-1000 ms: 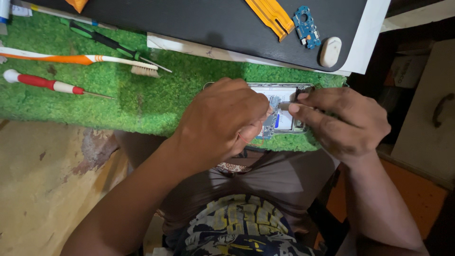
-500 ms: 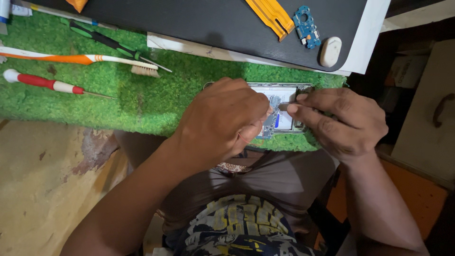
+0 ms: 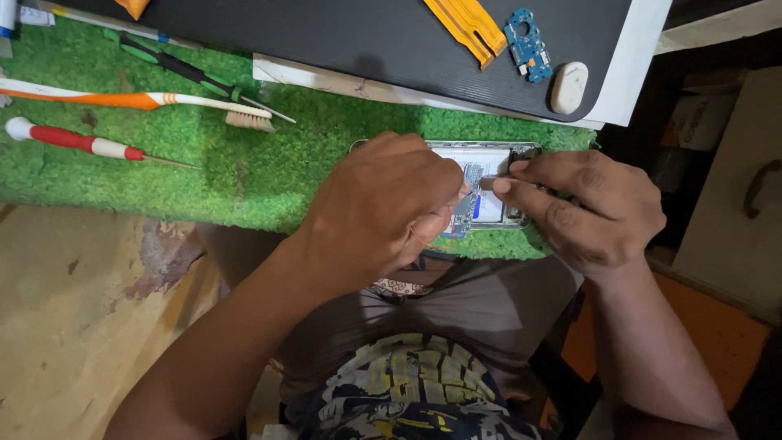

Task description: The person works on a disassembled smartphone lying on a green mat, using a small hand tool to pry and adjust components on the phone's internal board. They reposition the board and continue manipulating small internal parts with both hands throughout the episode.

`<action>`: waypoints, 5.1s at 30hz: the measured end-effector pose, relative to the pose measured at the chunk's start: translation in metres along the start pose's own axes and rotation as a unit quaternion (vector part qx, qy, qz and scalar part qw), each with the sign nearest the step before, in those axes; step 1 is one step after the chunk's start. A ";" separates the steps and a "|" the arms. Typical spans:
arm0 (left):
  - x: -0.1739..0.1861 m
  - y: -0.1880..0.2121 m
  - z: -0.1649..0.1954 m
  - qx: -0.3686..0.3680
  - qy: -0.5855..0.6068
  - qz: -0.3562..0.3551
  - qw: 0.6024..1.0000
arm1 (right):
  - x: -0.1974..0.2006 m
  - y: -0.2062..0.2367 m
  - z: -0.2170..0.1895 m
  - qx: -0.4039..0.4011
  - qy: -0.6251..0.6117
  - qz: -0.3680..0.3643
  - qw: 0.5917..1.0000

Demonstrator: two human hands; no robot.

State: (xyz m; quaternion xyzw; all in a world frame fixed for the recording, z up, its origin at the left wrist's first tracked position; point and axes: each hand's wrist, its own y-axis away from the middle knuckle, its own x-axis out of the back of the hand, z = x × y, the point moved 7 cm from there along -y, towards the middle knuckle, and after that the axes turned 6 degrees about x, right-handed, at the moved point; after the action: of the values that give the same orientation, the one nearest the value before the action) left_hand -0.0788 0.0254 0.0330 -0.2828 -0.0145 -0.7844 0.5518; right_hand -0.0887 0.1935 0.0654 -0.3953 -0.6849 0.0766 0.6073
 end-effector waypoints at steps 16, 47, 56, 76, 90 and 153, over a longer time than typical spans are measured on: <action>0.000 0.000 0.001 -0.009 -0.005 0.008 1.000 | 0.000 -0.001 0.001 -0.008 0.016 0.002 1.000; 0.000 -0.001 0.000 -0.007 -0.013 0.016 1.000 | -0.002 0.030 0.021 -0.080 -0.109 0.038 0.990; 0.001 -0.002 0.001 -0.009 -0.022 0.015 1.000 | -0.010 0.045 0.014 -0.358 -0.326 0.033 0.874; 0.001 -0.002 -0.001 0.003 -0.007 0.023 1.000 | 0.000 0.038 0.020 -0.232 -0.091 -0.043 0.967; -0.001 -0.002 -0.002 0.003 -0.019 0.018 1.000 | -0.006 0.046 0.021 -0.157 -0.071 -0.029 0.985; -0.001 -0.001 -0.001 0.001 -0.013 0.007 1.000 | -0.008 0.044 0.024 -0.210 -0.158 -0.010 0.965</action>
State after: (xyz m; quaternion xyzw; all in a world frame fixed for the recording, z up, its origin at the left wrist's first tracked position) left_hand -0.0804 0.0260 0.0318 -0.2927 -0.0203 -0.7770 0.5569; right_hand -0.0907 0.2268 0.0273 -0.4902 -0.7768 -0.0138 0.3951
